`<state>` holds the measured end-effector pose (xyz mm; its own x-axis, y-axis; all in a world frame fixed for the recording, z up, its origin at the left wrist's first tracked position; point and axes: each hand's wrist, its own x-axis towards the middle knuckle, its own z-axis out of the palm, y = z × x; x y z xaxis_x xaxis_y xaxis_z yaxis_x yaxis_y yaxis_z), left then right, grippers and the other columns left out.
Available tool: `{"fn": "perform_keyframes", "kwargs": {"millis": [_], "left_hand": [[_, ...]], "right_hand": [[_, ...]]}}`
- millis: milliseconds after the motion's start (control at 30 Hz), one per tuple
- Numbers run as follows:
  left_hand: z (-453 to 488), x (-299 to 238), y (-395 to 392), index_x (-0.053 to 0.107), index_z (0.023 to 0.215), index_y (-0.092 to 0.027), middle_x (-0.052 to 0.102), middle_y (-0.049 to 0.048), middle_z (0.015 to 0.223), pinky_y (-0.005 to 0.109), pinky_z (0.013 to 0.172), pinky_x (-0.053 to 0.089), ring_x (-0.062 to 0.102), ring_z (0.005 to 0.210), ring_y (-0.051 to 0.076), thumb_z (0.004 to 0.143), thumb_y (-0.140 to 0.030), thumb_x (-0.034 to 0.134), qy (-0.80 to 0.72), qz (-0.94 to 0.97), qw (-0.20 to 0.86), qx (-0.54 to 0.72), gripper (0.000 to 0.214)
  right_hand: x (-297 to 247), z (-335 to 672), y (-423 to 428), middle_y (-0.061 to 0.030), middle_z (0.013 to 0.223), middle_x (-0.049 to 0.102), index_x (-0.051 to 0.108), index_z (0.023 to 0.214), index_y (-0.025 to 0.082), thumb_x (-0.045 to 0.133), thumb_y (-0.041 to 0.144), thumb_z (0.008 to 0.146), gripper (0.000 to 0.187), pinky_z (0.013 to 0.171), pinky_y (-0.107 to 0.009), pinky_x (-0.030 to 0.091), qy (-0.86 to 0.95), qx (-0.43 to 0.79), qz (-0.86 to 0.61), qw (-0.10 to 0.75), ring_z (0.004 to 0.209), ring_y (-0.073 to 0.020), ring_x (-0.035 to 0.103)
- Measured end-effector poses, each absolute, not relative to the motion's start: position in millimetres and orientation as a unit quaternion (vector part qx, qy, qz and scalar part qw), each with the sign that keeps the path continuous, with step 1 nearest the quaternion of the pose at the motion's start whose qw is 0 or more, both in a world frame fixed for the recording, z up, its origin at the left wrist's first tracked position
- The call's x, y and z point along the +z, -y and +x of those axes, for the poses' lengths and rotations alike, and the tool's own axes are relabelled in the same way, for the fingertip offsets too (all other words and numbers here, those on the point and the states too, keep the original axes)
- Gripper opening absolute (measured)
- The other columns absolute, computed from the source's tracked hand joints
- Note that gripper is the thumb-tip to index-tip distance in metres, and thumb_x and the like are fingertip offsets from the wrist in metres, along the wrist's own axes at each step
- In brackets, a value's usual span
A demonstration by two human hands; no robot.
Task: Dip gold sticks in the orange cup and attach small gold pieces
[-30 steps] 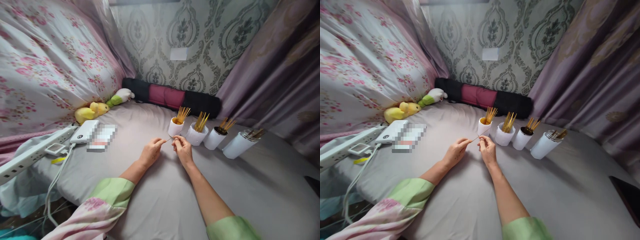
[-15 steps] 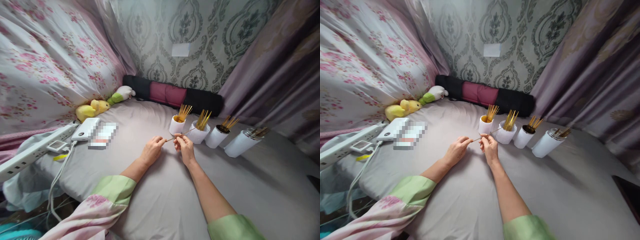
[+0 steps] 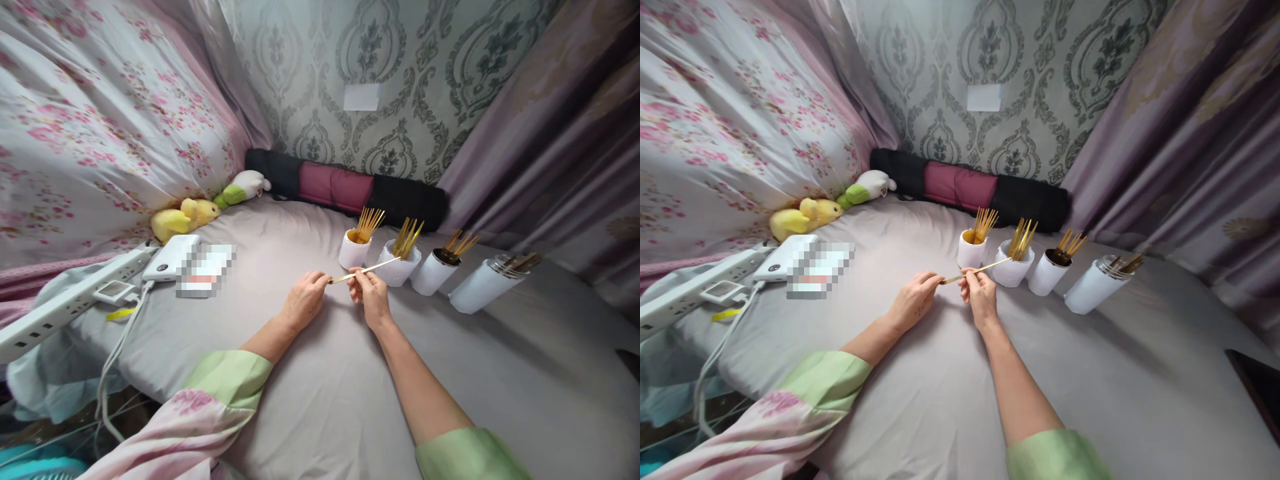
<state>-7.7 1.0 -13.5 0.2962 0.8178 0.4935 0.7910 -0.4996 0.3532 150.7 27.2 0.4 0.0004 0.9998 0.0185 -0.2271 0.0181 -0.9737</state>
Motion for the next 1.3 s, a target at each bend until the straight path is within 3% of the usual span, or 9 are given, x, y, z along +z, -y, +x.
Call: {"fn": "perform_keyframes", "kwargs": {"millis": [233, 633, 833, 1033, 1300], "left_hand": [[-6.9, -21.1, -4.8, 0.056, 0.106, -0.017, 0.058, 0.0099, 0.100, 0.031, 0.082, 0.043, 0.052, 0.094, 0.019, 0.089, -0.015, 0.032, -0.488, 0.781, 0.065, 0.384, 0.030], [-1.8, -16.2, -5.3, 0.062, 0.096, -0.016, 0.063, 0.0051, 0.083, 0.024, 0.067, 0.042, 0.053, 0.068, 0.012, 0.082, -0.015, 0.044, -0.522, 0.705, 0.179, 0.446, 0.023], [1.7, -10.4, -3.9, 0.064, 0.091, -0.014, 0.066, 0.0051, 0.079, 0.023, 0.064, 0.043, 0.056, 0.068, 0.012, 0.078, -0.019, 0.049, -0.547, 0.624, 0.302, 0.469, 0.021], [5.1, -4.2, -4.0, 0.062, 0.091, -0.011, 0.061, 0.0030, 0.069, 0.019, 0.047, 0.039, 0.051, 0.051, 0.008, 0.079, -0.023, 0.049, -0.525, 0.530, 0.447, 0.493, 0.021], [6.0, -2.1, -3.7, 0.059, 0.091, -0.009, 0.060, 0.0034, 0.067, 0.018, 0.042, 0.037, 0.049, 0.047, 0.007, 0.081, -0.027, 0.051, -0.482, 0.470, 0.536, 0.509, 0.022]], "right_hand": [[0.4, 151.3, -27.3, 0.0023, 0.060, 0.055, 0.058, 0.085, 0.014, 0.058, 0.038, 0.071, 0.028, 0.034, -0.017, 0.030, 0.445, 0.551, -0.435, 0.556, 0.041, -0.0049, 0.044], [-1.7, 152.6, -29.0, 0.0036, 0.059, 0.054, 0.056, 0.085, 0.015, 0.055, 0.038, 0.072, 0.026, 0.033, -0.016, 0.029, 0.440, 0.547, -0.443, 0.558, 0.041, -0.0049, 0.043], [-2.6, 153.2, -30.3, 0.0045, 0.057, 0.052, 0.057, 0.083, 0.016, 0.054, 0.037, 0.073, 0.024, 0.033, -0.016, 0.028, 0.436, 0.539, -0.448, 0.564, 0.040, -0.0047, 0.042], [-4.2, 154.1, -31.3, 0.0057, 0.054, 0.049, 0.056, 0.081, 0.017, 0.052, 0.037, 0.074, 0.022, 0.032, -0.016, 0.027, 0.441, 0.523, -0.454, 0.571, 0.038, -0.0042, 0.039], [-5.2, 154.2, -30.9, 0.0061, 0.054, 0.045, 0.055, 0.080, 0.017, 0.051, 0.036, 0.075, 0.020, 0.033, -0.016, 0.026, 0.450, 0.510, -0.461, 0.569, 0.038, -0.0041, 0.036]]}}
